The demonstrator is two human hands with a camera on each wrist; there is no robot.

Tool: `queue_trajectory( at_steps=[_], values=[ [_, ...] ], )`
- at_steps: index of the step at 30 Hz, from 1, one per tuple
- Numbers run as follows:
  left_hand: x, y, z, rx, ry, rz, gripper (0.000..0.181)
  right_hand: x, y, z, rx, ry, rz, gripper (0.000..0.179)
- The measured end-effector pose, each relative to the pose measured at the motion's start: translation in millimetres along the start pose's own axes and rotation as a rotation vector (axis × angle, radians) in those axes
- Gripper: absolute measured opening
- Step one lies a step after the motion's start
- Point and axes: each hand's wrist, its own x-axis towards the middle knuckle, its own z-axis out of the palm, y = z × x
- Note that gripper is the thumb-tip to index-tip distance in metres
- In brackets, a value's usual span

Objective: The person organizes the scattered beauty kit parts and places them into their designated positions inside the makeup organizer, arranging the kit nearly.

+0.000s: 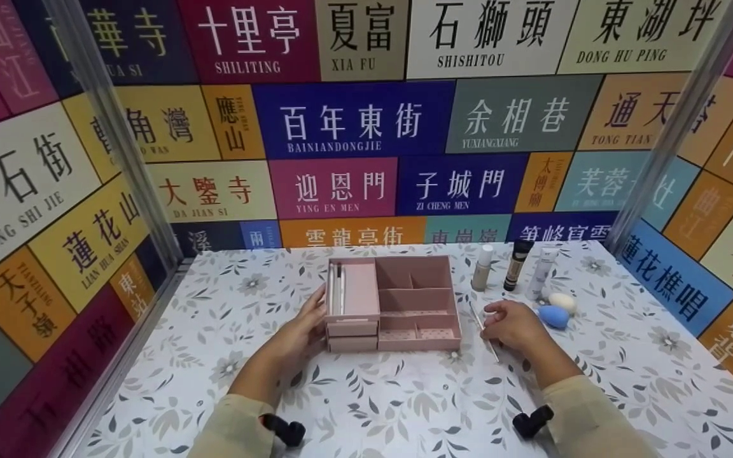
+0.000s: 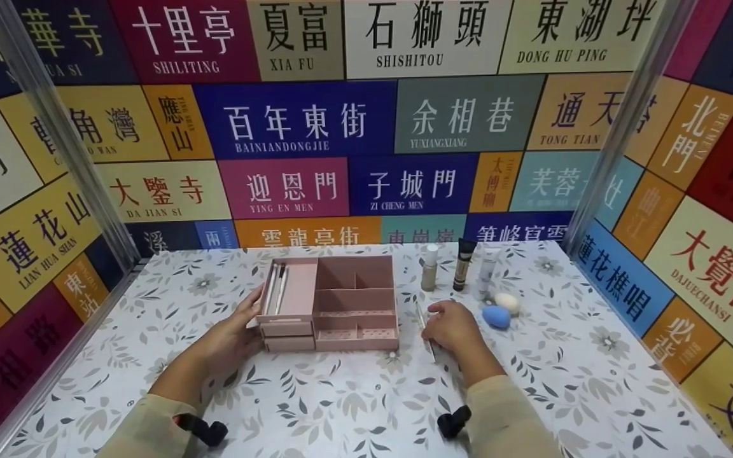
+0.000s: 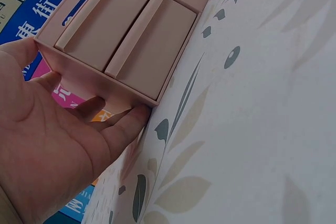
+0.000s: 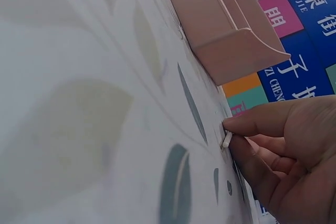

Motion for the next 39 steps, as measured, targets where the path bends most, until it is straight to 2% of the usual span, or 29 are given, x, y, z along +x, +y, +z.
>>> queue_trajectory(
  at_steps=[10,17,26,39],
  values=[
    [1.2,0.8,1.6,0.006,0.011,-0.010,0.063,-0.9,2.8,-0.7,0.163,0.003,0.071,0.064],
    [0.8,1.6,3.2,0.018,0.016,-0.008,0.063,0.3,6.5,-0.2,0.332,0.004,0.117,0.064],
    [-0.6,-0.7,3.1,0.023,-0.041,0.057,0.065,-1.5,1.0,-2.0,0.561,-0.078,0.099,0.060],
    [-1.2,0.2,1.7,0.020,-0.030,0.045,0.063,-4.7,-12.7,-4.7,0.643,-0.104,0.101,0.064]
  ],
)
